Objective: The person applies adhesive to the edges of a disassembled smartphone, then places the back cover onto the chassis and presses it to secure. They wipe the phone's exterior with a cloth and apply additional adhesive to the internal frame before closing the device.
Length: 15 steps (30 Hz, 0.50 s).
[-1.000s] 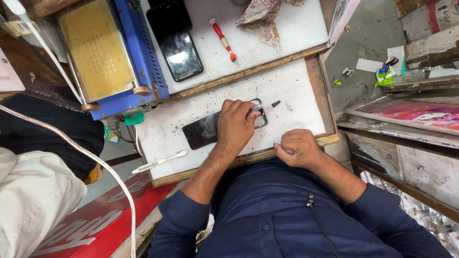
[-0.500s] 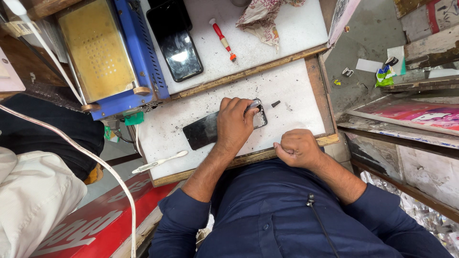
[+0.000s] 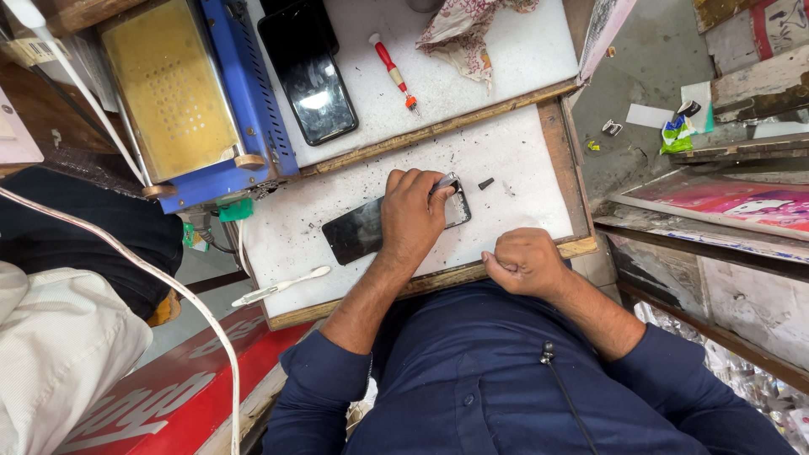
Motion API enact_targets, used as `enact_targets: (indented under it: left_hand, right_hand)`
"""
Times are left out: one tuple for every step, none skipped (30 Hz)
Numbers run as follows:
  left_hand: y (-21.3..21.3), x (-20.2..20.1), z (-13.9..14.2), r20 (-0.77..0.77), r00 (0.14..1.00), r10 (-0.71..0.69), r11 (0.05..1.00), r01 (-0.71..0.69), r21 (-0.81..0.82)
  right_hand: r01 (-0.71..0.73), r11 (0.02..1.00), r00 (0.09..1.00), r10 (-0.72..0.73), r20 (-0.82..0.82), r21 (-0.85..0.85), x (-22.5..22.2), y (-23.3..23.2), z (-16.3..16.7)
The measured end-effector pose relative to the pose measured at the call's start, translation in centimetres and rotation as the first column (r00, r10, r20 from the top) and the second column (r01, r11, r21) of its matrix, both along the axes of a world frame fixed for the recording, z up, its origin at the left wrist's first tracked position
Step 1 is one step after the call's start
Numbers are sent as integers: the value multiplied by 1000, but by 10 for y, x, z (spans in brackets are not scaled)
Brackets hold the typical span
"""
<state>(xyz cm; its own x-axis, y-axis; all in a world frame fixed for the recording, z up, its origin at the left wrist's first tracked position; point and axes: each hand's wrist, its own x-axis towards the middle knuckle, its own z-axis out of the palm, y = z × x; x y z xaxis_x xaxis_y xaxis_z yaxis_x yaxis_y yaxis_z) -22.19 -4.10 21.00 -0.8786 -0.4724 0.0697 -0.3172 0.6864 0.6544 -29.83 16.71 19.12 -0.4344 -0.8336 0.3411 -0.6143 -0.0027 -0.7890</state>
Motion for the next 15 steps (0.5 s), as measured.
enact_targets:
  left_hand:
    - [0,0,0,-8,1000,2,1000,-2,-9]
    - [0,0,-1,-16,1000,3,1000,-4,-17]
    - [0,-1,-1,-24,1000,5,1000,-6,-25]
    - [0,-1,-1,-25,1000,6,1000,-7,-22]
    - [0,-1,-1,-26,1000,8,1000,-8,-20]
    - [-1,-1,-1,-26,1000,10,1000,-10,-18]
    - [-1,-2,-1,-36,999,14,1000,-15,-24]
    - [-2,-2,-1,-47,999,17,999,-18,-30]
    - [-2,-2,-1,-57,998,19,999,-22,-35]
    - [-2,-2,-1,-52,998,20,999,-22,-30]
    - [-2,-3,-1,-46,999,22,999,-23,-26]
    - [-3,-3,-1,-40,999,23,999,-24,-22]
    - [-3,-4,-1,-44,999,25,999,-26,-26]
    - [-4,-4,0,-47,999,26,999,-27,-29]
    - [-4,-4,0,-49,998,27,999,-29,-31]
  right_hand:
    - [-1,1000,1000,1,1,-3,0,0,0]
    - [-2,1000,1000,2,3,-5,0,0,0]
    - [-2,1000,1000,2,0,-8,0,0,0]
    - [-3,1000,1000,3,-3,-12,0,0,0]
    - [-3,1000,1000,3,-7,-17,-1,0,0]
    - [-3,1000,1000,3,-5,-15,-1,0,0]
    - [-2,1000,1000,2,-3,-13,-1,0,0]
    - [1,1000,1000,-1,-1,-10,-1,0,1]
    - [3,1000,1000,-3,-1,-6,-1,0,1]
    - [5,1000,1000,-5,-3,-2,-1,0,1]
    - [5,1000,1000,-5,-4,0,-1,0,0]
    - [3,1000,1000,-3,1,-3,-1,-1,0]
    - [2,1000,1000,-2,4,-7,-1,-1,0]
    - [3,1000,1000,-3,8,-9,-1,-1,1]
    - [3,1000,1000,-3,8,-4,-1,0,1]
